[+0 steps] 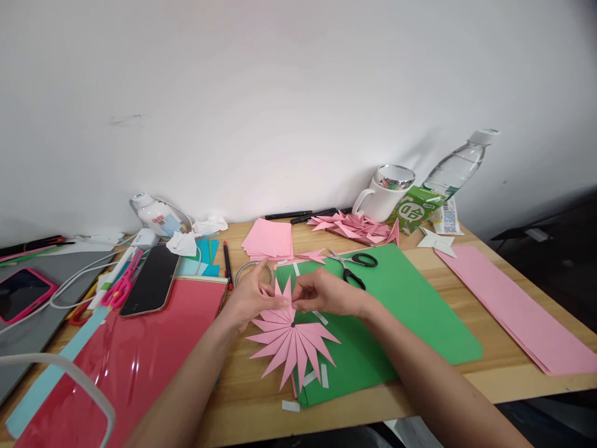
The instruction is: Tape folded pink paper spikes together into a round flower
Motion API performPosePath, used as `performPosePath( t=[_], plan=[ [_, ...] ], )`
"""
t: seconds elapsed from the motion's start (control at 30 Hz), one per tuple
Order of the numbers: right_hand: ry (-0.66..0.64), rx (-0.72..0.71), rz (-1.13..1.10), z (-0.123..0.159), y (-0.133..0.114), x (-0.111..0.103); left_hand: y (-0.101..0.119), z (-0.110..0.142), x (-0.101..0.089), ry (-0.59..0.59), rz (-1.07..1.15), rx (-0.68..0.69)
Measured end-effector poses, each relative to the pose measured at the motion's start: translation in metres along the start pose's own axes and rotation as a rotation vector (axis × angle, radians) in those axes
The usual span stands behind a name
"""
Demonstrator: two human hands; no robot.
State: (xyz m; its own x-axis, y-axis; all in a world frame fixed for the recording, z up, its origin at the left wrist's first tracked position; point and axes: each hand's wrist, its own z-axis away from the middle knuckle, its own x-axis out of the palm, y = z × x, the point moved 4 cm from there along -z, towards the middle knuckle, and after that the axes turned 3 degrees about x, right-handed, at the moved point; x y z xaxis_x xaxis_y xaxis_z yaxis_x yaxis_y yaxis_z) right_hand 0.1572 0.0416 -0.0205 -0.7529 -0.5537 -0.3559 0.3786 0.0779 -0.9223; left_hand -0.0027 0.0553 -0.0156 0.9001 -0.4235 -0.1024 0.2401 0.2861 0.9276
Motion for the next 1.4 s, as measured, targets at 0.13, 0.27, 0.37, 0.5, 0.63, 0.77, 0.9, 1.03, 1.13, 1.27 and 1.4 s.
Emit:
performPosePath(
  t=[0.13,0.27,0.37,0.5,0.63,0.77,0.9,1.03,1.13,1.27,1.4],
  plan=[
    [0.053,-0.116,0.234,0.001,-0.008,0.002,-0.002,-0.001,-0.001,0.016,0.005,-0.013],
    [0.071,-0.17,0.349,0.002,-0.012,0.005,-0.003,-0.002,-0.002,0.041,0.012,-0.019],
    [0.079,-0.193,0.384,0.001,-0.012,0.004,-0.001,-0.001,-0.002,0.037,-0.026,-0.025],
    [0.046,-0.182,0.261,0.001,-0.008,0.0,0.001,0.0,-0.003,0.026,-0.018,-0.041],
    [-0.005,-0.113,0.104,0.002,-0.006,-0.003,0.001,0.0,-0.003,0.025,0.002,-0.066],
    [-0.022,-0.105,0.113,0.003,-0.007,-0.002,-0.001,-0.001,-0.003,0.014,0.016,-0.083],
    [0.004,-0.18,0.156,0.002,-0.005,-0.001,0.001,0.0,-0.004,0.027,0.0,-0.081],
    [0.001,-0.187,0.135,0.001,-0.003,0.0,0.002,0.0,-0.004,0.014,0.011,-0.059],
    [-0.004,-0.172,0.111,0.001,-0.004,0.0,0.001,0.0,-0.005,-0.002,0.018,-0.043],
    [-0.002,-0.15,0.097,0.003,-0.008,-0.001,-0.001,-0.001,-0.006,0.003,0.011,-0.048],
    [-0.028,-0.12,0.031,0.005,-0.01,-0.002,-0.001,-0.001,-0.005,-0.018,0.026,-0.044]
  ],
)
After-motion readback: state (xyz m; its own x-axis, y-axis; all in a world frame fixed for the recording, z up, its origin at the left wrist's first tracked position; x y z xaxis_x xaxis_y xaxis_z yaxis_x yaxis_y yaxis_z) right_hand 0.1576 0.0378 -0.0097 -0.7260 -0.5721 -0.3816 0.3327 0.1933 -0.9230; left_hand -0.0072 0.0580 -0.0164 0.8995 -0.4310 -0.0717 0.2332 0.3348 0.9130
